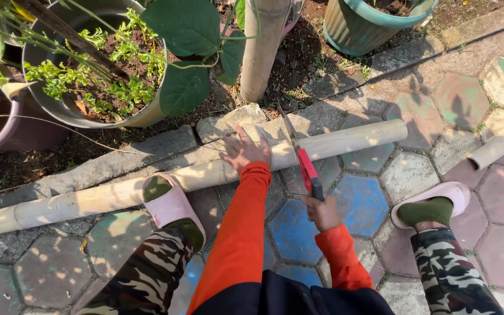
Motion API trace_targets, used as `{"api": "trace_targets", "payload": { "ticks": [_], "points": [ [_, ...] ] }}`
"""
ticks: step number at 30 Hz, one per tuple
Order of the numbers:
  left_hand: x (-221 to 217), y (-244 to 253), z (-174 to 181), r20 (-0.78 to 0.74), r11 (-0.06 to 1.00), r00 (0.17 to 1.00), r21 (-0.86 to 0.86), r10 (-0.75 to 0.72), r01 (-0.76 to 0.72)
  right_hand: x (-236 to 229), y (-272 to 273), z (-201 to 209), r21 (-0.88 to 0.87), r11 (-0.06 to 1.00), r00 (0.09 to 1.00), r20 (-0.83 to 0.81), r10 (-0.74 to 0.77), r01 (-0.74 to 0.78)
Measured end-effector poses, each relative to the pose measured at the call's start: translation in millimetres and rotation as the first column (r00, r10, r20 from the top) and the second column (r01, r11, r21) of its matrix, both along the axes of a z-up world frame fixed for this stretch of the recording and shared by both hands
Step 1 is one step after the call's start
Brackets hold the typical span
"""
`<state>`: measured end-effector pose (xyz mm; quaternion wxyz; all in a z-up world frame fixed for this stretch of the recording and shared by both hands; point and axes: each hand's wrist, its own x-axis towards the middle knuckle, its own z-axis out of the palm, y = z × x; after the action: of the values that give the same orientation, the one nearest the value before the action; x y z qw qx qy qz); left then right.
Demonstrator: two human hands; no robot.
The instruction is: Sawing a plastic pipe with a hand saw.
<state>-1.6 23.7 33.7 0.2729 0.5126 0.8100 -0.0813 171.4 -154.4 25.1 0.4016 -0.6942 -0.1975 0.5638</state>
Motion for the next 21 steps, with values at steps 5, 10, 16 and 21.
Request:
{"api": "trace_targets", "payload": {
  "ticks": [5, 10, 16, 21],
  "points": [
    [-0.6, -6.5, -19.8, -0.034, 0.999, 0.999, -0.040, -0.009, 0.007, 2.2, -44.6, 9.3, -0.060, 0.998, 0.997, 0.075, 0.014, -0.010],
    [1.5, 1.2, -11.7, -0.024, 0.976, 0.998, 0.211, 0.052, -0.046, 0.9, 20.9, -19.6, 0.055, 0.998, 0.999, 0.033, 0.025, -0.027],
    [1.2, -2.1, -17.3, 0.009, 0.999, 1.000, 0.036, 0.004, -0.005, 4.8, -35.9, -0.6, -0.059, 0.998, 0.999, 0.047, 0.023, -0.021],
    [3.5, -1.5, -12.0, 0.000, 0.991, 0.999, 0.122, 0.048, -0.048, -5.2, 25.2, -21.4, 0.028, 0.999, 1.000, 0.000, 0.031, -0.031]
  ]
}}
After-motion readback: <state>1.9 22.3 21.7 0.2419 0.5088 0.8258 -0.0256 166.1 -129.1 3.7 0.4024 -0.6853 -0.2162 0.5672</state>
